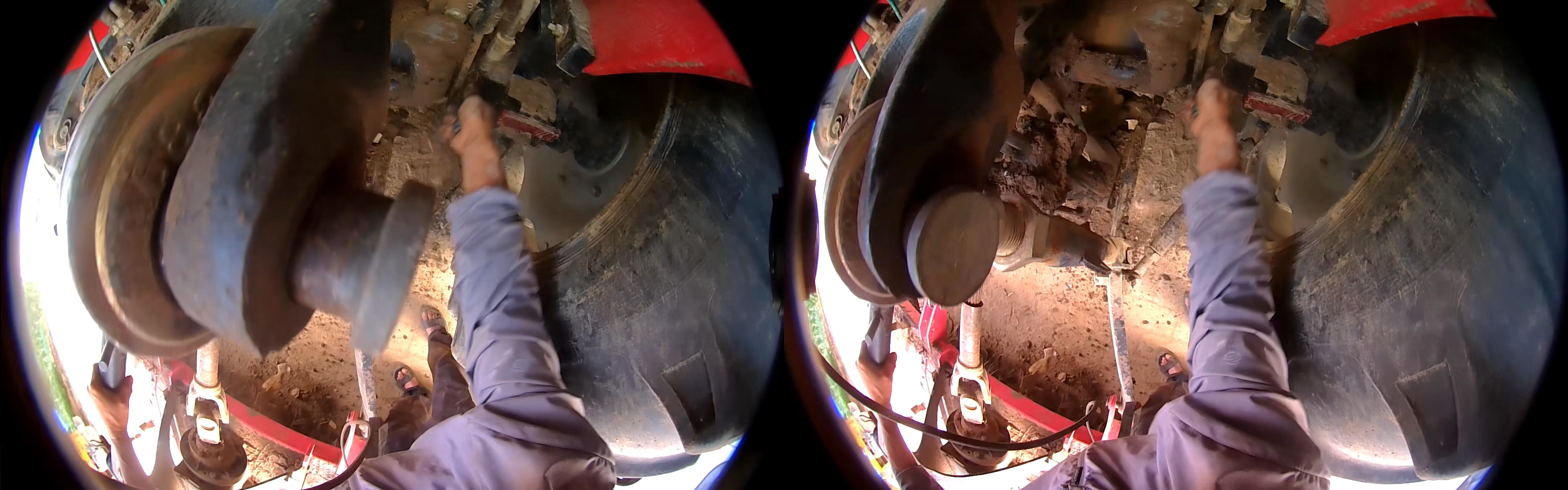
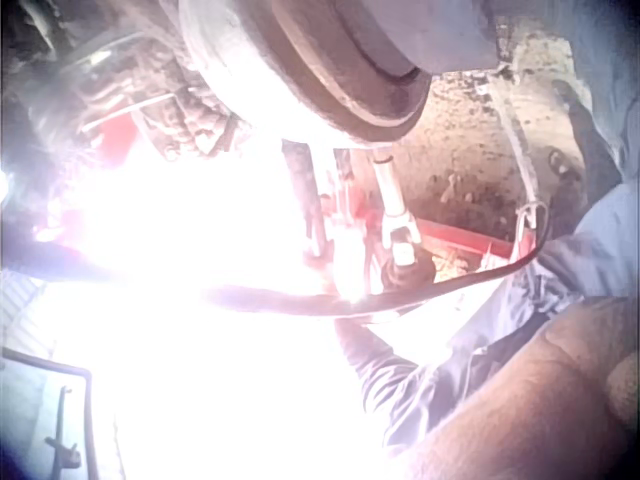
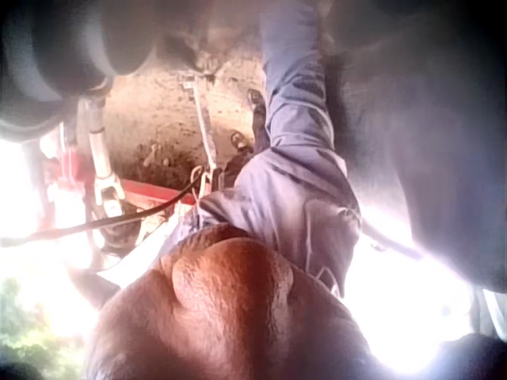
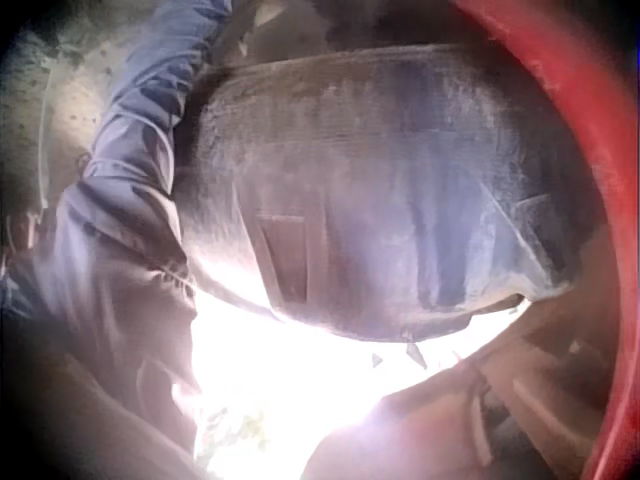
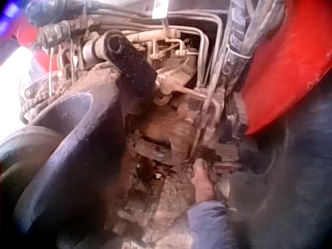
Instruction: The person works on the internal components of a tractor using a screwdriver, reaching into the machinery to manipulate parts and clearing debris from the mechanical assembly.
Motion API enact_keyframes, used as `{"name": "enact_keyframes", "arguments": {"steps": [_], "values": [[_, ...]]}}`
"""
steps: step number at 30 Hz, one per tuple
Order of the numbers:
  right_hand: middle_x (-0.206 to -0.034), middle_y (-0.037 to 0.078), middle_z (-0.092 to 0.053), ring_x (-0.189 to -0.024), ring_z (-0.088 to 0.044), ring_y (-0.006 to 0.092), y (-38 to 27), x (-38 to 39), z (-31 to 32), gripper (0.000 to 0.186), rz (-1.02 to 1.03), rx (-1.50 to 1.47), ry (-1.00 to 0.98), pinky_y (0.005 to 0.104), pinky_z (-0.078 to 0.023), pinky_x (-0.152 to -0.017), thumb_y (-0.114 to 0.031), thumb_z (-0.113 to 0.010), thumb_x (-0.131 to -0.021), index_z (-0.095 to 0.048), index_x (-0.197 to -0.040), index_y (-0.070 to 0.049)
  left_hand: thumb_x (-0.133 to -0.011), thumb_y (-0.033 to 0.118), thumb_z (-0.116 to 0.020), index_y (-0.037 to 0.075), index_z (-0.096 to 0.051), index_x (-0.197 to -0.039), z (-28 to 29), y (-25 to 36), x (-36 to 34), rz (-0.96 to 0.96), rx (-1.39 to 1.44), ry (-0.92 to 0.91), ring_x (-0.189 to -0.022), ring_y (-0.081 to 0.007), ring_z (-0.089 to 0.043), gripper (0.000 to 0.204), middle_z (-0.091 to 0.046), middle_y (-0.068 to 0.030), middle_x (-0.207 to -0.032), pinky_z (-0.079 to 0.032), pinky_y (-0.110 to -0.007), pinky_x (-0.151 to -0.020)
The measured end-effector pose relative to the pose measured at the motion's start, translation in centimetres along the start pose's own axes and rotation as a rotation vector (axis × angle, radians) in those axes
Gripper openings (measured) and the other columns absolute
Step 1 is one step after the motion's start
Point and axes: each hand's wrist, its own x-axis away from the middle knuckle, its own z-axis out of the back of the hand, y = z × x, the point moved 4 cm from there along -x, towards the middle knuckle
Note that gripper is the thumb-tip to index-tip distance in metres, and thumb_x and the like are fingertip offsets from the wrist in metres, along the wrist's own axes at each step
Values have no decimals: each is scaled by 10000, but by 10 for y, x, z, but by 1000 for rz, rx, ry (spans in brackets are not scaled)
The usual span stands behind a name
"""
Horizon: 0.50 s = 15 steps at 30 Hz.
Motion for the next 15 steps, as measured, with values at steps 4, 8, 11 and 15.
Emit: {"name": "enact_keyframes", "arguments": {"steps": [4, 8, 11, 15], "values": [[-774, 156, -594, -693, -589, 293, -15, -82, 14, 311, 814, 771, 81, 389, -448, -521, -251, -392, -908, -543, -1027, -7, -628, 134, -693, -40, -541, -809, -2, 5, -3, -10, -40, -32, -477, -241, -503, 293, -571, -139, -577, -421, -390, -477], [-734, 209, -630, -682, -627, 342, 3, -33, 9, 363, 1386, 1140, 422, 434, -498, -658, -329, -479, -890, -618, -859, 5, -628, 124, -691, -32, -538, -801, 1, 8, -2, -49, -55, -5, -488, -238, -532, 279, -582, -139, -582, -438, -377, -483], [-771, 260, -623, -704, -626, 390, 47, -1, 24, 380, 885, 963, 115, 453, -492, -641, -310, -465, -901, -614, -799, 25, -634, 111, -688, -33, -540, -809, 0, 9, -2, -15, -54, -30, -476, -236, -540, 271, -577, -138, -570, -439, -368, -473], [-775, 258, -620, -678, -606, 412, 83, 29, 35, 412, 1039, 923, 355, 459, -479, -628, -327, -476, -907, -598, -801, 52, -642, 87, -676, -36, -540, -814, 1, 11, -3, -20, -56, -7, -456, -232, -539, 252, -567, -135, -553, -431, -360, -450]]}}
